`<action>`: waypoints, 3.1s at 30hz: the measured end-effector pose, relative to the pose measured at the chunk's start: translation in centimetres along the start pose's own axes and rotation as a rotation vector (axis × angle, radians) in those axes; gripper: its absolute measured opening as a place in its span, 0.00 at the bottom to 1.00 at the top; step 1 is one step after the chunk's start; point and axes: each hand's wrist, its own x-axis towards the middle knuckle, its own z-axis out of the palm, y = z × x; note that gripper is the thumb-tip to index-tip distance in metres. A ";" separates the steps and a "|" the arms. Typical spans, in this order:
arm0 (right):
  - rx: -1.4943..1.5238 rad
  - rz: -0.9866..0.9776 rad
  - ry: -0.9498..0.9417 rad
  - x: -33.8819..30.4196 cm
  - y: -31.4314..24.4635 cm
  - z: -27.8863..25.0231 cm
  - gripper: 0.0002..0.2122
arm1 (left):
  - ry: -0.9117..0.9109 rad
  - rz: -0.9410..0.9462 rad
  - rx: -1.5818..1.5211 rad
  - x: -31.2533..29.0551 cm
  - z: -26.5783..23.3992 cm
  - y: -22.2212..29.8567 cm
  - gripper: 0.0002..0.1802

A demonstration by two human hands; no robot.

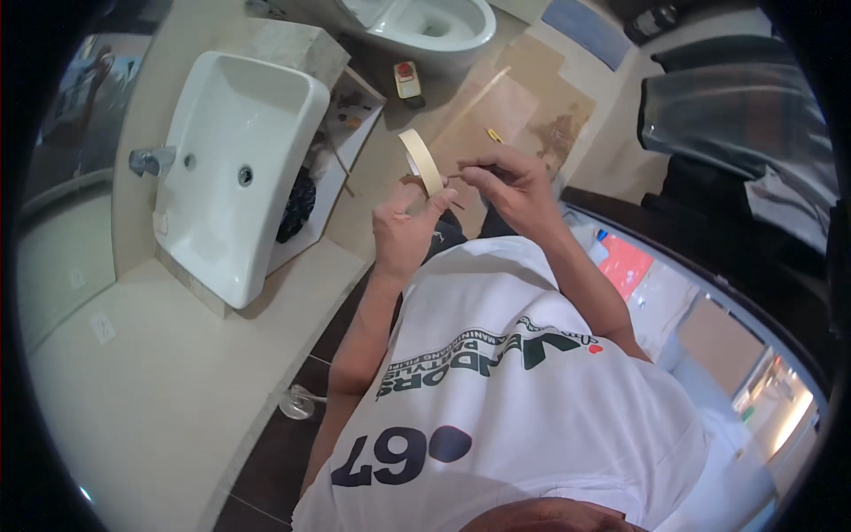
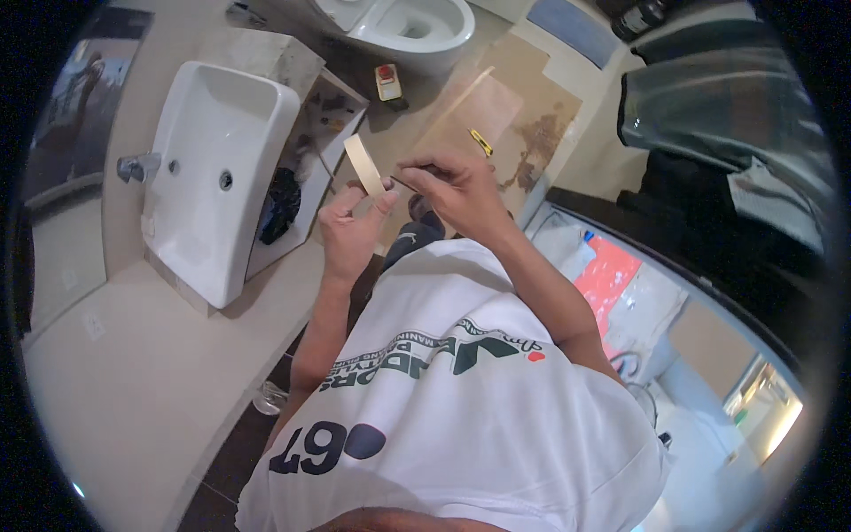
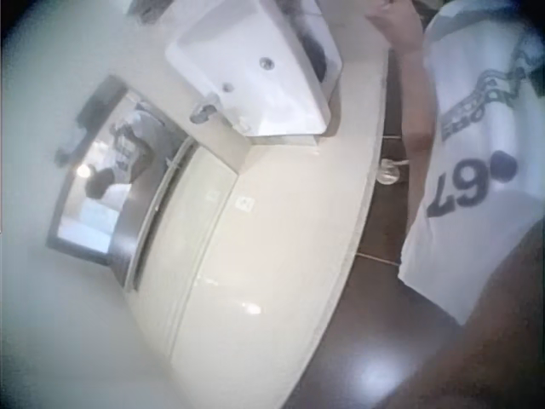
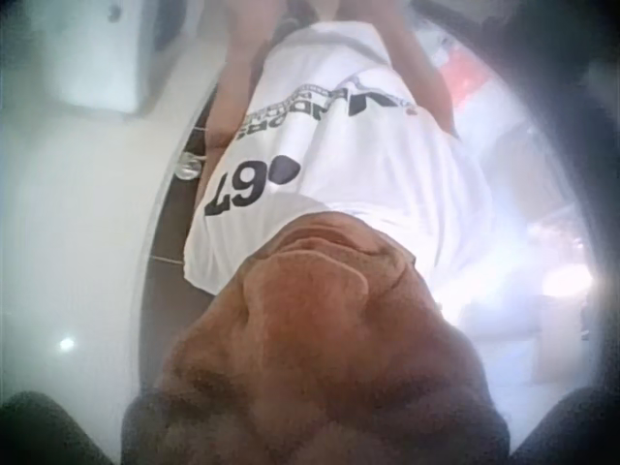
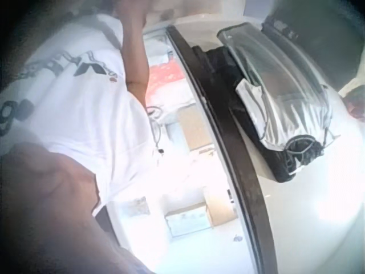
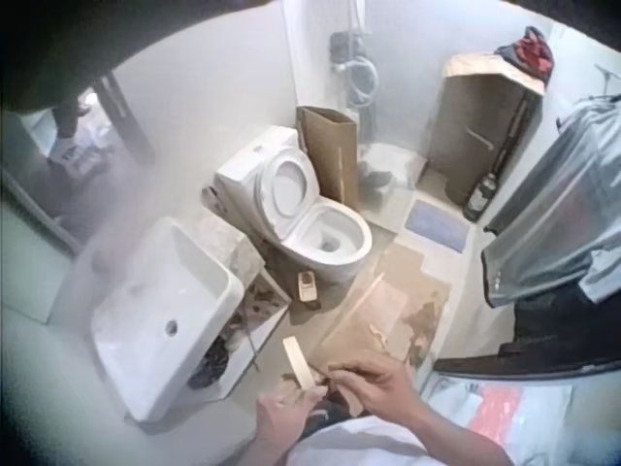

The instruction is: The person cuts a thin wooden strip with a utility knife and fits it along the edge of a bathroom vanity cabinet. They measure, trim, and press the strip into place, adjusting it to follow the curved edge.

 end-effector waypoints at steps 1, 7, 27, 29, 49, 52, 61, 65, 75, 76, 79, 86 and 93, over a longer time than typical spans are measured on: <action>-0.023 0.000 -0.016 0.1 0.0 0.5 0.10 | -0.019 0.018 -0.012 0.1 -0.2 -0.2 0.12; 0.266 0.132 -0.010 0.0 -1.3 1.9 0.11 | -0.120 0.188 0.198 1.0 -0.4 -0.5 0.15; 0.067 -0.131 0.237 -3.0 -0.7 -0.3 0.08 | -0.167 0.338 -0.032 2.6 1.7 2.8 0.09; 0.068 -0.137 0.296 -3.1 -0.8 -0.4 0.08 | -0.171 0.360 -0.010 2.5 1.7 2.5 0.08; -0.874 -0.574 0.166 -2.7 -2.9 -3.3 0.13 | -0.259 0.558 0.378 1.3 1.4 2.5 0.10; -0.928 -0.586 0.119 -2.8 -3.1 -3.4 0.13 | -0.284 0.571 0.411 1.0 1.0 3.2 0.09; -0.864 -0.536 0.100 -2.0 -1.2 -3.0 0.08 | -0.358 0.542 0.471 1.4 0.4 2.5 0.09; -0.750 -0.505 0.125 -2.3 -1.3 -2.4 0.09 | -0.327 0.485 0.413 1.0 0.3 1.9 0.09; -0.898 -0.548 0.083 -2.4 -1.3 -2.3 0.08 | -0.331 0.461 0.463 0.6 0.3 1.7 0.09; -0.940 -0.554 0.075 -2.3 -1.1 -2.3 0.07 | -0.337 0.469 0.475 0.7 0.2 1.7 0.09; -0.961 -0.529 0.078 -2.0 -0.2 -2.4 0.06 | -0.351 0.437 0.484 0.4 0.3 1.3 0.08; 0.139 0.152 -0.009 -1.3 2.2 -5.3 0.10 | -0.521 0.123 0.030 1.0 -2.1 0.2 0.10; 0.143 0.098 -0.198 -1.8 1.6 -2.9 0.15 | -0.716 -0.196 -0.684 1.4 -3.9 -2.5 0.10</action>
